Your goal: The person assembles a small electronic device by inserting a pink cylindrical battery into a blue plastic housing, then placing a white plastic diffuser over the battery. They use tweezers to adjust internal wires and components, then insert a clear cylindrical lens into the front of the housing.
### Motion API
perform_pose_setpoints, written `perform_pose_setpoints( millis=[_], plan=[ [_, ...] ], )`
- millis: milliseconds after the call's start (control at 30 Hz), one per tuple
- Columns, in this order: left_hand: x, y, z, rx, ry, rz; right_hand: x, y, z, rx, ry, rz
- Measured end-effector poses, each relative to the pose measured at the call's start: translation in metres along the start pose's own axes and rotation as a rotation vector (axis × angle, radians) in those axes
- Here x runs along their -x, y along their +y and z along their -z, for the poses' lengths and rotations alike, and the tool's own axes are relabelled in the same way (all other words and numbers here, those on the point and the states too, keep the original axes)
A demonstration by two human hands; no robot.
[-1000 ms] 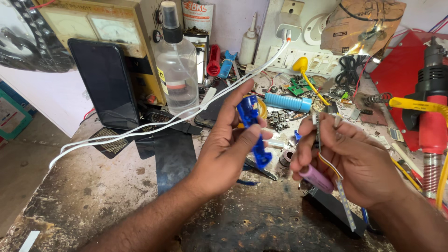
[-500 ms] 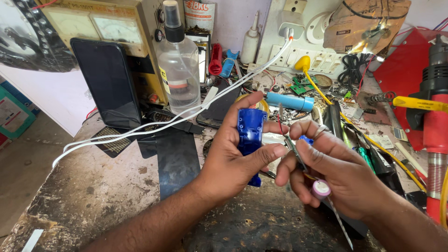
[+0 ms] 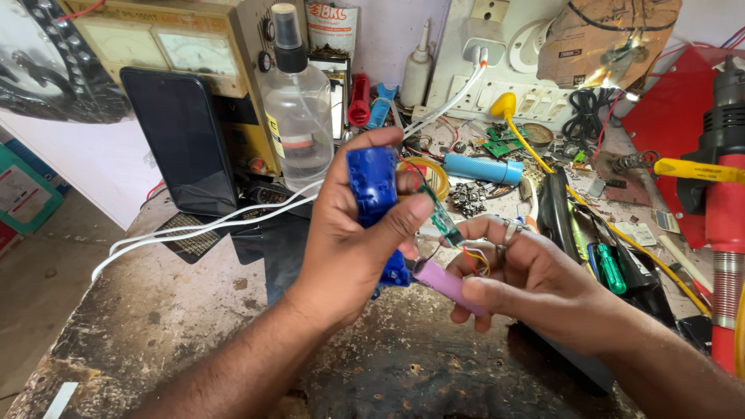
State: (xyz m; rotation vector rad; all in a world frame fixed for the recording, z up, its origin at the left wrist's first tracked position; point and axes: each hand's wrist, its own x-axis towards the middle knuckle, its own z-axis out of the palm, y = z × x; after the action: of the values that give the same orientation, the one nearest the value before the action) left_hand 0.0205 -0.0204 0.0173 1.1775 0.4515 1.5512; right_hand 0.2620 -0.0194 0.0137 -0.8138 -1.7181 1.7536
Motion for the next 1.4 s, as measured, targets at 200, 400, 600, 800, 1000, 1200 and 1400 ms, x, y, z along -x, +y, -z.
perform_pose_setpoints(
  millis=[200, 400, 600, 800, 1000, 1200, 1400],
  plan=[
    [0.001, 0.005, 0.0, 0.008, -0.004, 0.052, 0.002, -0.003, 0.0, 0.461, 0.139, -0.043],
    [0.001, 0.007, -0.001, 0.012, -0.079, 0.094, 0.008, -0.01, 0.008, 0.631, 0.152, 0.05],
    [0.005, 0.008, -0.007, 0.023, -0.102, 0.148, 0.007, -0.007, -0.005, 0.33, 0.097, 0.175],
    [0.003, 0.001, -0.01, -0.023, -0.024, 0.114, -0.006, 0.007, -0.022, 0.027, 0.155, 0.159],
    [0.003, -0.018, -0.005, 0.009, 0.052, 0.12, -0.006, 0.015, -0.018, 0.018, 0.41, 0.094],
    [0.007, -0.027, -0.009, 0.304, 0.042, 0.228, -0.007, 0.012, -0.024, 0.213, 0.601, 0.112],
    [0.011, -0.024, -0.012, 0.311, -0.08, 0.148, -0.002, 0.002, -0.035, 0.174, 0.554, 0.324]
  ],
)
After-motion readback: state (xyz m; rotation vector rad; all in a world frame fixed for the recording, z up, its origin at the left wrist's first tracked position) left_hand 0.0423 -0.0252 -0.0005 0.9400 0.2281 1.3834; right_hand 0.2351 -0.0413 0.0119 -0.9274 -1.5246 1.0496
